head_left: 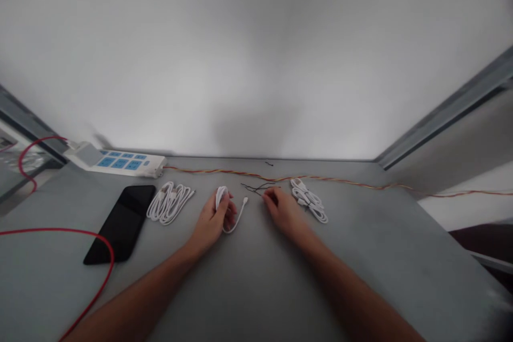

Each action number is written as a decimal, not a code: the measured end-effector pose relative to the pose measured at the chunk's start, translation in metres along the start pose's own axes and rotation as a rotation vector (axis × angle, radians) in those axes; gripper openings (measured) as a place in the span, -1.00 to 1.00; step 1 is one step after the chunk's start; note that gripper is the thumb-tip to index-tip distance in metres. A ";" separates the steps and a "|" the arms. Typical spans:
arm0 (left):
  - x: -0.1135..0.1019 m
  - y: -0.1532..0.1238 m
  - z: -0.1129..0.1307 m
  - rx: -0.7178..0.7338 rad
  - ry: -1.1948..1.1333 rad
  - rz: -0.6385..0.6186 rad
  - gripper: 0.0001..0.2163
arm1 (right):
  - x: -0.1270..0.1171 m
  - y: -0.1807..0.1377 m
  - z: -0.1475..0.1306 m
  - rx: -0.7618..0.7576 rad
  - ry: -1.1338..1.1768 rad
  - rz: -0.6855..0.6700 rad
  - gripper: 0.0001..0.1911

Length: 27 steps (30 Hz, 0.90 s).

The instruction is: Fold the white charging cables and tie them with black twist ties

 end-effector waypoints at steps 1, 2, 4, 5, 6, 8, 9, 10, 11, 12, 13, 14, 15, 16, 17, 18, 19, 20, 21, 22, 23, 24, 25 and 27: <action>0.000 0.000 0.001 0.012 0.007 0.008 -0.66 | 0.003 -0.001 -0.003 -0.013 0.135 0.010 -0.81; 0.000 0.000 0.001 0.023 0.021 0.007 -0.66 | 0.007 -0.002 -0.006 -0.009 0.259 0.025 -0.79; 0.001 0.000 0.002 0.043 0.056 -0.007 -0.68 | 0.016 -0.005 -0.008 0.014 0.419 0.037 -0.77; 0.000 0.000 0.003 0.053 0.076 -0.007 -0.68 | 0.019 -0.005 -0.009 0.020 0.461 0.043 -0.77; -0.001 0.000 0.003 0.060 0.102 -0.006 -0.67 | 0.021 -0.005 -0.009 0.029 0.484 0.055 -0.77; -0.002 -0.002 0.006 0.074 0.221 0.003 -0.59 | 0.019 -0.005 -0.004 0.045 0.491 0.093 -0.74; -0.001 -0.003 0.007 0.084 0.325 0.003 -0.52 | 0.017 -0.005 0.000 0.053 0.483 0.118 -0.72; 0.001 -0.004 0.009 0.099 0.447 -0.007 -0.47 | 0.014 -0.004 0.004 0.061 0.474 0.139 -0.70; 0.004 -0.006 0.010 0.120 0.573 -0.023 -0.45 | 0.011 -0.003 0.009 0.066 0.471 0.159 -0.69; 0.008 -0.008 0.012 0.151 0.692 -0.041 -0.45 | 0.009 -0.003 0.012 0.065 0.462 0.166 -0.68; 0.011 -0.010 0.015 0.190 0.798 -0.050 -0.48 | 0.008 -0.002 0.014 0.063 0.451 0.167 -0.68; 0.014 -0.013 0.018 0.233 0.892 -0.055 -0.52 | 0.007 -0.001 0.015 0.056 0.434 0.161 -0.68; 0.016 -0.015 0.021 0.271 0.980 -0.047 -0.55 | 0.007 -0.001 0.014 0.047 0.411 0.148 -0.69; 0.017 -0.016 0.024 0.299 1.067 -0.026 -0.59 | 0.007 0.000 0.012 0.038 0.387 0.132 -0.69; 0.017 -0.017 0.026 0.314 1.152 -0.003 -0.63 | 0.007 0.000 0.010 0.030 0.364 0.114 -0.70; 0.016 -0.017 0.027 0.310 1.234 0.017 -0.67 | 0.007 0.000 0.008 0.026 0.344 0.096 -0.70; 0.015 -0.016 0.026 0.291 1.309 0.030 -0.70 | 0.007 0.000 0.007 0.027 0.327 0.079 -0.69; 0.014 -0.015 0.025 0.262 1.377 0.039 -0.73 | 0.007 0.000 0.006 0.029 0.313 0.067 -0.68; 0.013 -0.013 0.022 0.229 1.436 0.050 -0.75 | 0.007 0.001 0.006 0.031 0.300 0.055 -0.67; 0.012 -0.011 0.020 0.201 1.482 0.059 -0.75 | 0.007 0.001 0.006 0.030 0.290 0.047 -0.67; 0.011 -0.010 0.019 0.188 1.509 0.064 -0.75 | 0.007 0.001 0.006 0.027 0.279 0.041 -0.66; 0.012 -0.009 0.018 0.192 1.509 0.063 -0.74 | 0.008 0.001 0.006 0.020 0.268 0.036 -0.66; 0.014 -0.008 0.017 0.207 1.477 0.046 -0.74 | 0.008 0.002 0.007 0.012 0.263 0.033 -0.67; 0.018 -0.008 0.016 0.235 1.341 -0.012 -0.74 | 0.010 0.001 0.008 0.013 0.274 0.045 -0.68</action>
Point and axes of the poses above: each hand's wrist, its own y-axis towards the middle knuckle, its own x-axis out of the palm, z = x × y, the point moved 9 cm from there along y, towards the middle knuckle, and after that the axes turned 8 degrees about -x, right-handed, at the moved point
